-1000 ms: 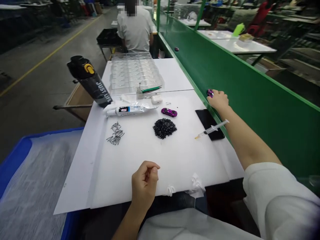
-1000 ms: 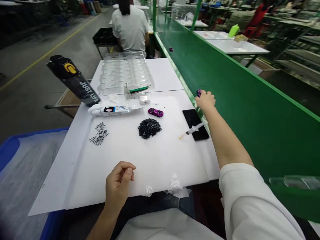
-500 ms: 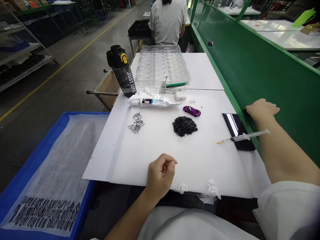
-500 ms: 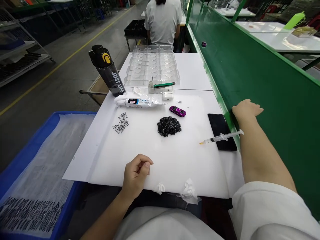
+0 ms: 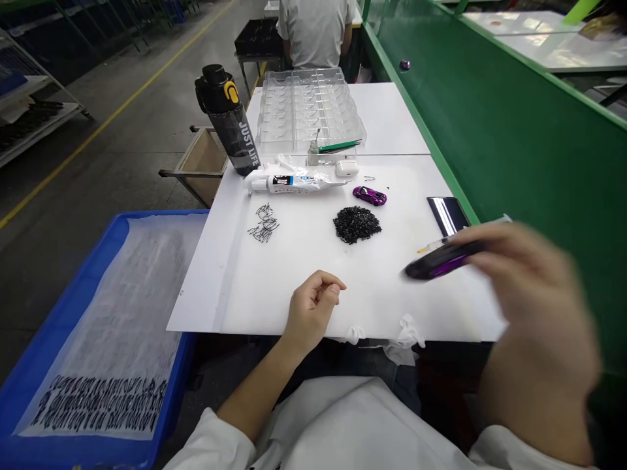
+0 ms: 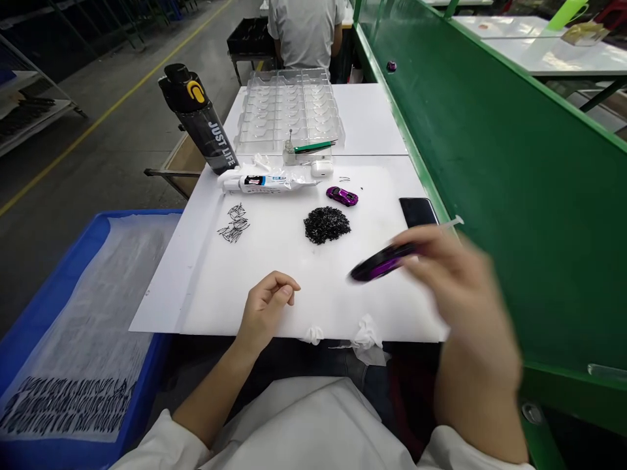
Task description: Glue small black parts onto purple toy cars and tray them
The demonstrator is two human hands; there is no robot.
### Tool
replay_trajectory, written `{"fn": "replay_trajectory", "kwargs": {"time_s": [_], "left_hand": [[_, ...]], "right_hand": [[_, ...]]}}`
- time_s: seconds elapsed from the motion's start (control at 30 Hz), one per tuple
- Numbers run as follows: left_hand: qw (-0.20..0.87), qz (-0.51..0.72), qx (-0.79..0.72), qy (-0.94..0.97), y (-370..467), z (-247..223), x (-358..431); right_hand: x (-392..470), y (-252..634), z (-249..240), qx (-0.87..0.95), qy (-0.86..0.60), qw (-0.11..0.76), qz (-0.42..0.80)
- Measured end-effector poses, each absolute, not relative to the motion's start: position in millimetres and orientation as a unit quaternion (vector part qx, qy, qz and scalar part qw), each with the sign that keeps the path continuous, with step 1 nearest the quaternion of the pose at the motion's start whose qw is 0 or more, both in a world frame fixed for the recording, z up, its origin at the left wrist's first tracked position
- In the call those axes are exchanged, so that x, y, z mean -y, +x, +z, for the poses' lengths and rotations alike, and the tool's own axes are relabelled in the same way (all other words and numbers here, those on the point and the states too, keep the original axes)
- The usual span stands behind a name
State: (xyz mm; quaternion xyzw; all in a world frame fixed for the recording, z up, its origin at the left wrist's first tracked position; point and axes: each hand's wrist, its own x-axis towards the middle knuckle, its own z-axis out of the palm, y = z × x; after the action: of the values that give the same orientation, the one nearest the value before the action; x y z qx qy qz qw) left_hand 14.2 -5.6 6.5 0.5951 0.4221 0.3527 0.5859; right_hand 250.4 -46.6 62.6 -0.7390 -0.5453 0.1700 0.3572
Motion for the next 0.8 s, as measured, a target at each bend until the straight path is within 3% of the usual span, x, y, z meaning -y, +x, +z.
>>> {"fn": "replay_trajectory", "kwargs": {"time_s": [0.1,0.17,0.23,0.3,0.4,0.47,0.53,0.6,0.67,0.8], "left_hand": [[0.522,0.290,-0.436,0.673,17,14,3],[0.441,0.246,-0.431,0.748,19,17,1],[0.370,0.225,-0.408,0.804,22,16,1],[0.333,0.228,-0.375,0.835,22,12,0],[0.299,0.235,-0.330,0.864,20,6,0],[0.287,0.232,-0.317,0.874,18,4,0],[0.283,0.226,-0.314,0.877,18,2,-1],[0.286,0.226,-0.312,0.877,19,2,-1],[0.287,0.234,-0.315,0.874,20,1,-2],[0.294,0.264,-0.338,0.854,22,1,-2]], "right_hand": [[54,203,45,0.616,-0.668,0.283,0.308],[52,190,38,0.614,-0.701,0.214,0.292],[53,195,34,0.590,-0.738,0.213,0.250],[55,215,33,0.546,-0.758,0.314,0.171],[55,259,29,0.429,-0.719,0.546,-0.015],[49,282,25,0.350,-0.679,0.644,0.048],[40,295,21,0.293,-0.657,0.647,0.254],[33,295,20,0.283,-0.648,0.591,0.387],[29,286,25,0.297,-0.646,0.584,0.393],[27,249,46,0.327,-0.549,0.703,0.312]]}}
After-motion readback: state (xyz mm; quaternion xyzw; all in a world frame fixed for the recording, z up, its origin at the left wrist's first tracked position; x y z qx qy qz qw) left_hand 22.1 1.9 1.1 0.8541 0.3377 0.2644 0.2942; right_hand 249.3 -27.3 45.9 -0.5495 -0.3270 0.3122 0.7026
